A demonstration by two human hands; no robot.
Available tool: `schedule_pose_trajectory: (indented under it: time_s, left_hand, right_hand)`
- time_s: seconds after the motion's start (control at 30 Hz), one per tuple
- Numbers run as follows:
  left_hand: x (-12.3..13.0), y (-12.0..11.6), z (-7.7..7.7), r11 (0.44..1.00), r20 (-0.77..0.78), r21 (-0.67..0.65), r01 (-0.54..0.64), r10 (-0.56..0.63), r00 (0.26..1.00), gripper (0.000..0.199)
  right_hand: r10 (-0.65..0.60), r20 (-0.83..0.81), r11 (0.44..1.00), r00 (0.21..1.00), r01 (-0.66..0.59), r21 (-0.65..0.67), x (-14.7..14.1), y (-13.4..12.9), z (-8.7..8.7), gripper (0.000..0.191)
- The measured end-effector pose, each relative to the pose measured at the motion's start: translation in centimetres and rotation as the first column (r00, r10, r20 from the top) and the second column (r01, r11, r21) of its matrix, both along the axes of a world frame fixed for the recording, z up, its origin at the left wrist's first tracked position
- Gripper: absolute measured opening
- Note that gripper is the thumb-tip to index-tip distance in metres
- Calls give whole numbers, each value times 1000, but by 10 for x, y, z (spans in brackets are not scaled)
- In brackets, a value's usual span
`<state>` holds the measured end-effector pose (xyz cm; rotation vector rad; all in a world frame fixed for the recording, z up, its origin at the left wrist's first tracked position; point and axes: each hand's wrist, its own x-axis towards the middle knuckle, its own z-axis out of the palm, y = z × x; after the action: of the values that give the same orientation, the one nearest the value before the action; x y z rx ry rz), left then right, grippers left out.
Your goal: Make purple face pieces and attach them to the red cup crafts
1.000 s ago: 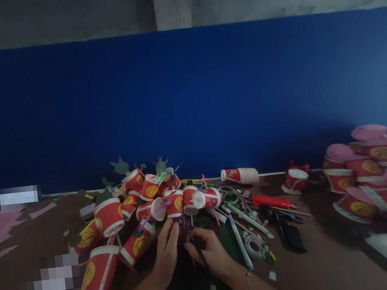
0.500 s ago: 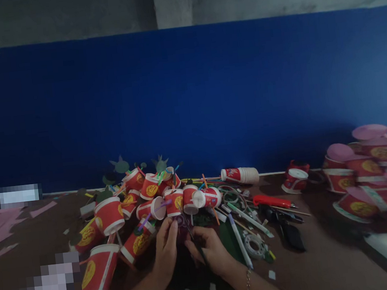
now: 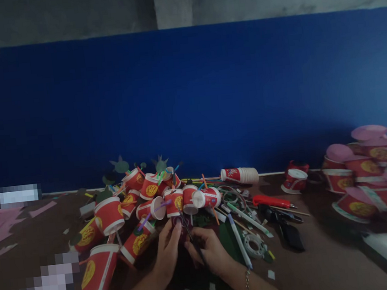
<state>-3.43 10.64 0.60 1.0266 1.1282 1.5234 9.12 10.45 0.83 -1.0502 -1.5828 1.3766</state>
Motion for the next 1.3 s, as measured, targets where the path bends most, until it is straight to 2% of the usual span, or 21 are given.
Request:
schedule_pose_trajectory:
  time_s: [0.1, 0.27, 0.73, 1.0, 1.17, 1.3]
  left_hand:
    - [-1, 1, -3, 1000, -2, -6, 5, -5, 1000, 35]
    - [-3, 1, 0, 988, -25, 69, 140, -139, 990, 25]
    - [-2, -1, 6, 983, -42, 93, 161, -157, 987, 22]
    - [-2, -1, 4, 993, -27, 49, 106, -105, 994, 28]
    - [-3, -1, 6, 994, -47, 66, 87, -84, 995, 29]
    - [-2, -1, 4, 999, -29, 40, 27, -26, 999, 31]
  right_hand:
    - [20, -5, 1000, 1000, -20, -10, 1, 1, -3, 31]
    - [35, -26, 999, 999, -36, -14, 2, 2, -5, 31]
    - [51, -36, 999, 998, -51, -16, 2, 1, -3, 31]
    - [41, 9, 999, 999, -41, 4, 2, 0, -1, 32]
    - [31, 27, 1000, 999, -31, 2, 1, 0, -1, 31]
    - [30, 21, 999, 999, -29, -25, 1, -1, 2, 32]
